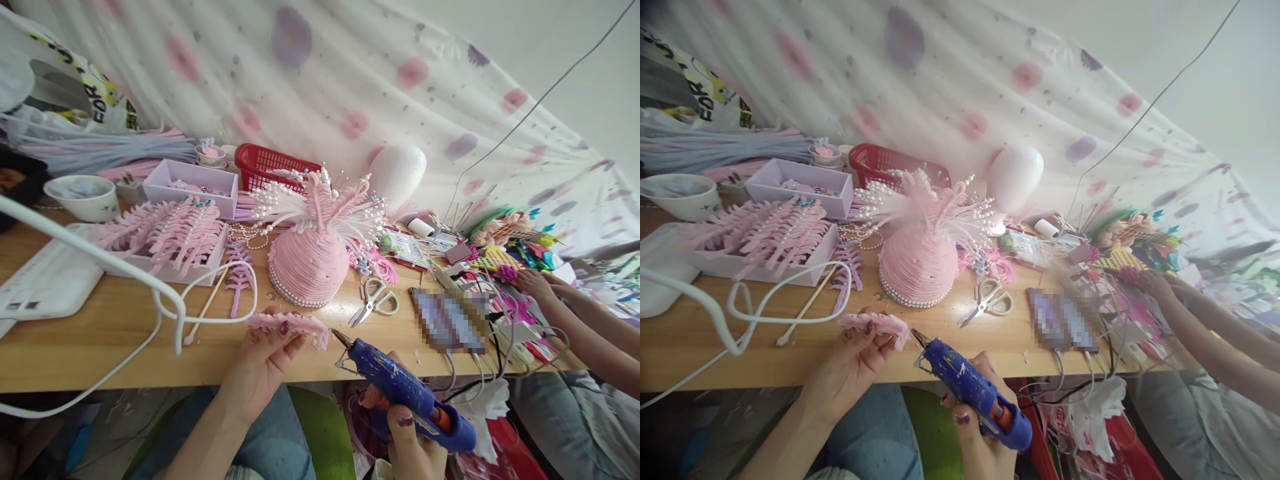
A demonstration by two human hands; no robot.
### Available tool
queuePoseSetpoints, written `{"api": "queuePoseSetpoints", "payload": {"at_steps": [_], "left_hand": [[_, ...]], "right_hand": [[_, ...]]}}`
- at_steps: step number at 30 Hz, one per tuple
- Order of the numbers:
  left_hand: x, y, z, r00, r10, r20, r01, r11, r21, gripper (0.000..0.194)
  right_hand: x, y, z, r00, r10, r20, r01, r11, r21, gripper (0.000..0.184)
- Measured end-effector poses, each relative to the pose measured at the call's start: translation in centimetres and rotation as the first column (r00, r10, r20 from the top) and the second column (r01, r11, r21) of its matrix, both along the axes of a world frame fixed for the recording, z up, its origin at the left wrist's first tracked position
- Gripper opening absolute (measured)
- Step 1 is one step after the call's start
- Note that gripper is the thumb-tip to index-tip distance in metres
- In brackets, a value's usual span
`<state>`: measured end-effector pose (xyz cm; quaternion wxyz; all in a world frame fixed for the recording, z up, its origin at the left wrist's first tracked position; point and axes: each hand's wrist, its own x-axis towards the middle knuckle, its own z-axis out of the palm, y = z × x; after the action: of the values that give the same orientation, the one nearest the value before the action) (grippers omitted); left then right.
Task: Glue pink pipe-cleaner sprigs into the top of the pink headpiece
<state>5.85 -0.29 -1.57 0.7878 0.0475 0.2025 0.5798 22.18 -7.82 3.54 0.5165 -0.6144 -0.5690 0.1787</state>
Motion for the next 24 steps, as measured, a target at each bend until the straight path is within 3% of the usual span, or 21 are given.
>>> {"api": "queuePoseSetpoints", "payload": {"at_steps": [7,16,24], "left_hand": [[0.4,0.0,0.3,0.999,0.045,0.003,-0.045,0.999,-0.017,0.031],[0.3,0.1,0.6,0.997,0.030,0.072,-0.025,0.997,-0.068,0.035],[0.4,0.2,1.2,0.994,0.062,0.086,-0.052,0.992,-0.116,0.038]], "right_hand": [[0.4,-0.8,-0.4,0.991,-0.035,-0.126,0.034,0.999,-0.007,0.053],[-1.2,0.0,0.1,0.988,-0.009,-0.152,0.026,0.993,0.112,0.056],[0.0,-0.3,0.2,0.993,0.035,-0.109,-0.026,0.996,0.081,0.052]]}}
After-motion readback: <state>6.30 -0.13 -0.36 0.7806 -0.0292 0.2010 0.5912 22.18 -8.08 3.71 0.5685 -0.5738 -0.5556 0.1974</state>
